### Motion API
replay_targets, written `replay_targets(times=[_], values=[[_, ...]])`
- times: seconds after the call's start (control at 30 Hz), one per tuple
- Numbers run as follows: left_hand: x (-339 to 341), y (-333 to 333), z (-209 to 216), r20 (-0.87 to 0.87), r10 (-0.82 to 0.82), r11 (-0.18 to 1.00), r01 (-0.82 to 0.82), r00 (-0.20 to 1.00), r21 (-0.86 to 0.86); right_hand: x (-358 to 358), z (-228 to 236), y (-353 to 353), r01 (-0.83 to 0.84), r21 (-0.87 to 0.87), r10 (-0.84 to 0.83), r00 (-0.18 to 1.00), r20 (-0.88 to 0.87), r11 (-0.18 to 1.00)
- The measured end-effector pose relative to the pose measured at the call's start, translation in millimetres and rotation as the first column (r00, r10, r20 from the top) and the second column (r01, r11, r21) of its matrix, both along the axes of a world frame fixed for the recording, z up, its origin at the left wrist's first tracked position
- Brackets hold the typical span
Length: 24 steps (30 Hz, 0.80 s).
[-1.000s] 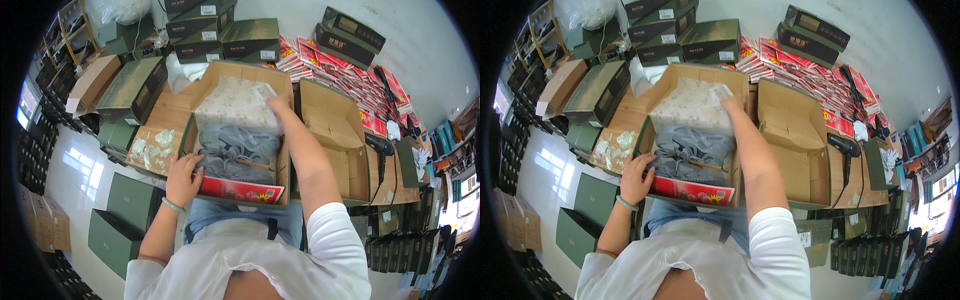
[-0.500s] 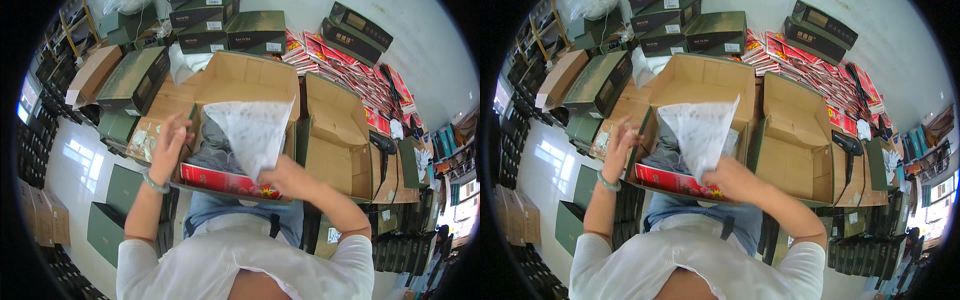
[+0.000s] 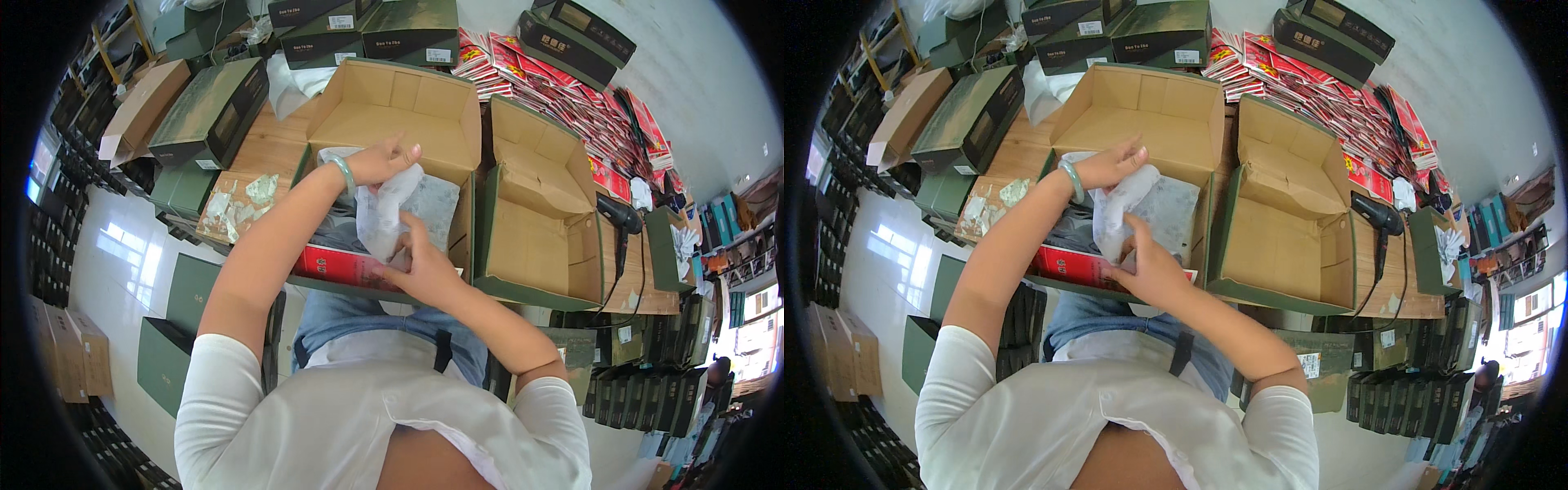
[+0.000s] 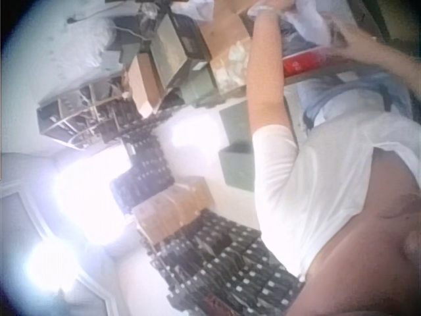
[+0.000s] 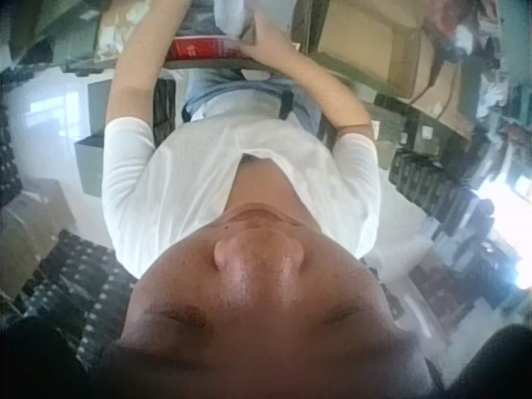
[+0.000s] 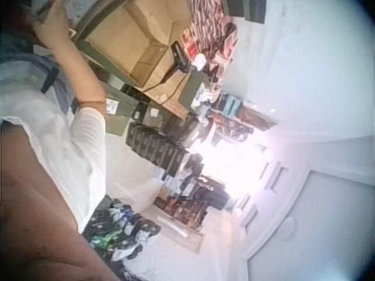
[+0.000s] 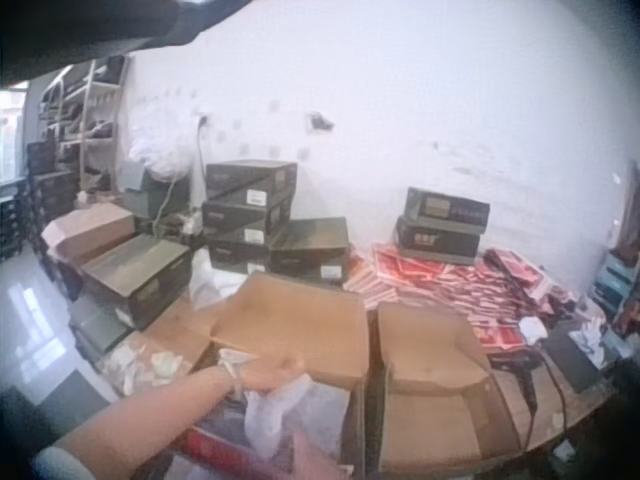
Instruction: The person places a red card and tissue paper into a green shoebox containing a pair of gray sneakers, then closes the box. They use a handheld heat gun to warm the label area on the box lid and press the label down. The person repeats the process with a second shoebox.
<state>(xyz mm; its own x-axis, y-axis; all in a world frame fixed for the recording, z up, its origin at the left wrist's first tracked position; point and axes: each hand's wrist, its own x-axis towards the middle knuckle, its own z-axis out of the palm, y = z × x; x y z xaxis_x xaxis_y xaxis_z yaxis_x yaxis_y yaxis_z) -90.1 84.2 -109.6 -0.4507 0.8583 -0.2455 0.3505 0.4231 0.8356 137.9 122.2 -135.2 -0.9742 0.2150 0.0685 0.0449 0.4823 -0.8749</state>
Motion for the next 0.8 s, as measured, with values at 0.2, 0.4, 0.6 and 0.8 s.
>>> replay_targets(times=[0.2, 0.4, 0.6, 0.8], values=[[18, -58, -6, -0.287, 0.082, 0.968, -0.007, 0.955, 0.252, 30, -6, 6, -0.002, 0.486, 0.089, 0.984, -0.156, 0.874], [96, -199, 8, 0.079, 0.456, 0.773, -0.438, 0.887, 0.459, 52, 29, 5, -0.08, 0.662, 0.284, 0.936, -0.207, 0.745], [124, -246, -30, 0.478, 0.554, 0.667, -0.707, 0.681, 0.234, 81, 11, 1, -0.07, 0.621, 0.209, 0.966, -0.154, 0.781], [124, -246, -36, -0.531, 0.571, 0.813, -0.521, 0.626, 0.26, 93, 36, 5, -0.159, 0.552, 0.191, 0.982, 0.0, 0.818]])
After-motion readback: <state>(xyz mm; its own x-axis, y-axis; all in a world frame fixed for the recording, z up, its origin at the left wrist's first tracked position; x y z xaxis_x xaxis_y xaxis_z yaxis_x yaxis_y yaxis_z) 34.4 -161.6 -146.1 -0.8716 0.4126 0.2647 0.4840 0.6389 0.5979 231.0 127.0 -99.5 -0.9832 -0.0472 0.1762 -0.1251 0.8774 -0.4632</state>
